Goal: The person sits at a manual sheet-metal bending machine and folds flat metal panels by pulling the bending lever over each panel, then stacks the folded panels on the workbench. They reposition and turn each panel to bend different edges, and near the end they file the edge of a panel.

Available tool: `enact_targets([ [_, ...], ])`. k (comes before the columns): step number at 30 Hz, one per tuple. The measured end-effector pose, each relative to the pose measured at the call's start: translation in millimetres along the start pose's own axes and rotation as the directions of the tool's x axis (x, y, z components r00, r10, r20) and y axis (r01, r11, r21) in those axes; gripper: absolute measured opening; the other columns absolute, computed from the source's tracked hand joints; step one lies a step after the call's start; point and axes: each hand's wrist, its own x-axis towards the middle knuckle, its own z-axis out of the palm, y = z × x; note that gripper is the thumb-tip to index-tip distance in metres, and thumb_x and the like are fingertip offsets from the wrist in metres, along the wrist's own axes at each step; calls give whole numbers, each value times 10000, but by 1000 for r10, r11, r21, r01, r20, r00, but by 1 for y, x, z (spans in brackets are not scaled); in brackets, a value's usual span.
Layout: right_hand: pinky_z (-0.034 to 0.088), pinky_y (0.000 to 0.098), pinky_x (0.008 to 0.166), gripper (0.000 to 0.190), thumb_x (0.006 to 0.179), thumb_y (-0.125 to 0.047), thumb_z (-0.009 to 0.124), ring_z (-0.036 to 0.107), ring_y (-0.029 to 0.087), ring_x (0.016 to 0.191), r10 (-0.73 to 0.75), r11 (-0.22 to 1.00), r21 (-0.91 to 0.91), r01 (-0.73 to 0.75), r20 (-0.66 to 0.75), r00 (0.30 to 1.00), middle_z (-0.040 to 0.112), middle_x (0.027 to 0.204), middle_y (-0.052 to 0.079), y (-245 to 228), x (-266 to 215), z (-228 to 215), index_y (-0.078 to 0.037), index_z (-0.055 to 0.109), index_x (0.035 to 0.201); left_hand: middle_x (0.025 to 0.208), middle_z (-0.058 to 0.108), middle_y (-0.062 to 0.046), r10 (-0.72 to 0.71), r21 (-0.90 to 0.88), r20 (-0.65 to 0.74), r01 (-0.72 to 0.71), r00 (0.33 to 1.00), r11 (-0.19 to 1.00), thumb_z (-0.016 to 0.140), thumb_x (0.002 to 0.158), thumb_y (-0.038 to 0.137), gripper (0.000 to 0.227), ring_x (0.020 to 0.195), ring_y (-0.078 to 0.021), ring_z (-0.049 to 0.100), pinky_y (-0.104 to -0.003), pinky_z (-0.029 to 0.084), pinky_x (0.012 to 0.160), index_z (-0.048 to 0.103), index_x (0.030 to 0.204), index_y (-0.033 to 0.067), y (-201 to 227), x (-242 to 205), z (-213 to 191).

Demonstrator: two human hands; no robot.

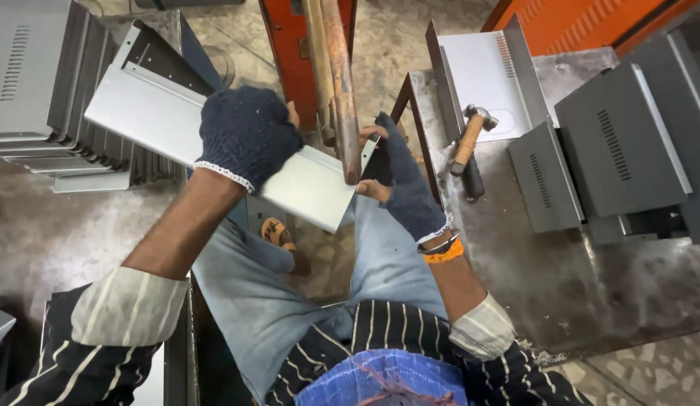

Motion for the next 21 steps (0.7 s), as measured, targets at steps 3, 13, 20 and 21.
enact_targets([
  [3, 209, 443, 1325, 861, 773, -349, 900, 250, 310, 1634, 15, 999, 39, -15, -5, 1000, 402, 1657, 196, -8, -1, -1, -72, 491, 1478, 628, 654, -203, -2, 35, 27, 1, 1000, 999, 686, 897, 333, 369, 592, -370, 664, -495, 524, 624, 741, 657, 57, -2, 1, 2],
  [13, 230, 437, 1342, 869, 742, -295, 932, 311, 292, 1608, -36, 999, 13, 36, -21, 999, 589, 1441, 88, -12, 3, 1, -42, 475, 1437, 581, 641, -186, -23, -14, 91, 24, 996, 1000, 663, 948, 329, 412, 539, -353, 653, -482, 529, 610, 743, 649, 58, 0, 1, 1],
  [20, 247, 393, 1308, 747, 714, -117, 931, 400, 238, 1539, 33, 982, 186, -28, -25, 999, 574, 1445, 68, -14, 3, 2, -25, 550, 1350, 647, 670, -187, 27, -4, 61, -27, 998, 1000, 670, 908, 344, 369, 621, -386, 672, -508, 527, 645, 747, 653, 89, -1, 4, 5],
  [21, 275, 381, 1271, 709, 678, -84, 937, 418, 227, 1508, 46, 978, 206, -42, -18, 999, 554, 1475, 63, -17, 3, 2, -19, 577, 1286, 650, 675, -179, 20, -16, 60, -20, 998, 1000, 675, 895, 344, 358, 632, -387, 674, -517, 522, 644, 746, 651, 93, 0, 2, 6],
])
